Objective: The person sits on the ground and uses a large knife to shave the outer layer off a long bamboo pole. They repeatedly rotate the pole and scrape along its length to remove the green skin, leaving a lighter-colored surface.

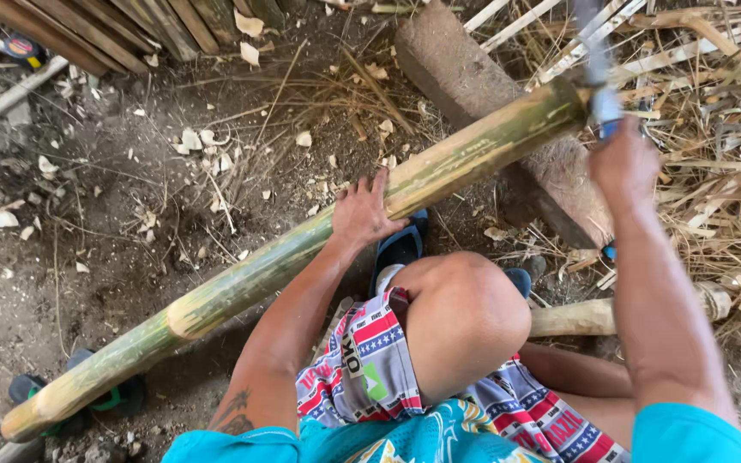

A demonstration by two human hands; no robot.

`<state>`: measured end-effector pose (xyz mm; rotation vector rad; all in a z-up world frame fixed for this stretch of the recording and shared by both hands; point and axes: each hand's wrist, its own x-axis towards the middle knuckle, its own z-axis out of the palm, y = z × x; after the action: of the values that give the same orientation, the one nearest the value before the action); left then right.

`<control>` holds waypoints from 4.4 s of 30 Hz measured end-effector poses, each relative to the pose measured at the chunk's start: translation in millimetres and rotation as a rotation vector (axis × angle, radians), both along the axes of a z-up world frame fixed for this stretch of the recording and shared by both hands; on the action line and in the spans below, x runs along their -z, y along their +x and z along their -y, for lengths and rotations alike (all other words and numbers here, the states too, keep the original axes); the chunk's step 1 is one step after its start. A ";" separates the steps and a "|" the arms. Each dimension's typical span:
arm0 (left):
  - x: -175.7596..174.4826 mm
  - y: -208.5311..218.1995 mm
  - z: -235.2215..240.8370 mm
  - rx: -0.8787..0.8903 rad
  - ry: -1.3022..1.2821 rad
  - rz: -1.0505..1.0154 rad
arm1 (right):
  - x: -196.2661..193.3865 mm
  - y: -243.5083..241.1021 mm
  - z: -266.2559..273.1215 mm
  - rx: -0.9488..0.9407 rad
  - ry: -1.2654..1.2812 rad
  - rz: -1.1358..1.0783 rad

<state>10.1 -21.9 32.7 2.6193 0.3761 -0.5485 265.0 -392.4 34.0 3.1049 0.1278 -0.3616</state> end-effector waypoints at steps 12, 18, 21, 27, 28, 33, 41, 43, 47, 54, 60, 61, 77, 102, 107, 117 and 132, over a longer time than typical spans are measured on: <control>0.8 31.4 6.8 0.102 -0.063 -0.134 | -33.9 -85.2 -68.6 -0.082 0.156 -0.074; -1.0 -4.1 9.2 0.107 -0.009 0.023 | -8.6 -135.3 -67.6 -0.591 -0.057 -0.021; -0.5 -4.5 12.0 0.129 -0.002 0.018 | -20.1 -104.9 -39.8 -0.372 -0.006 -0.033; -7.2 2.4 15.2 0.115 -0.032 -0.019 | -23.3 -116.9 -73.8 -0.218 0.024 -0.145; -6.5 1.3 16.0 0.115 -0.023 -0.016 | -14.8 -129.6 -81.5 -0.332 -0.020 -0.166; 0.1 -1.5 15.9 0.139 -0.006 -0.005 | -22.5 -96.8 -27.1 -0.302 0.060 -0.032; 2.0 8.9 4.8 0.129 -0.094 0.000 | -16.8 -99.8 -59.9 -0.170 -0.012 -0.071; 5.6 6.5 2.2 0.134 -0.112 -0.006 | -5.1 -131.4 -83.2 -0.352 -0.056 -0.201; 6.9 9.7 1.1 0.133 -0.092 0.087 | -25.5 -115.0 -55.2 -0.289 -0.005 -0.110; 1.5 13.9 7.1 0.125 -0.113 0.020 | -2.9 -104.7 -67.6 -0.214 0.038 -0.081; 9.4 14.0 10.9 0.121 -0.133 0.049 | 27.4 -94.9 -48.2 -0.396 -0.125 -0.026; 10.3 12.3 12.1 0.119 -0.132 0.029 | 19.5 -78.5 -26.9 -0.301 -0.039 0.009; 19.3 30.8 -16.0 0.156 -0.156 0.020 | 4.9 -121.4 -82.3 -0.496 -0.133 -0.230; 62.7 13.6 -14.9 0.214 -0.255 -0.065 | -6.9 -103.2 -33.8 -0.192 0.091 0.049; 42.4 -21.1 5.5 0.174 -0.066 0.137 | -0.4 -102.8 -54.2 -0.201 0.126 0.076; 31.7 -28.0 17.8 0.102 0.018 0.186 | -6.4 -155.0 -99.3 -0.467 -0.142 -0.288; 31.7 -25.2 19.5 0.098 0.004 0.130 | 10.4 -139.2 -53.0 -0.445 -0.194 -0.248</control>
<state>-15.1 -41.4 1.0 2.6713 0.2086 -0.4065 125.8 -339.4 23.5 2.7207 0.7209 -0.6869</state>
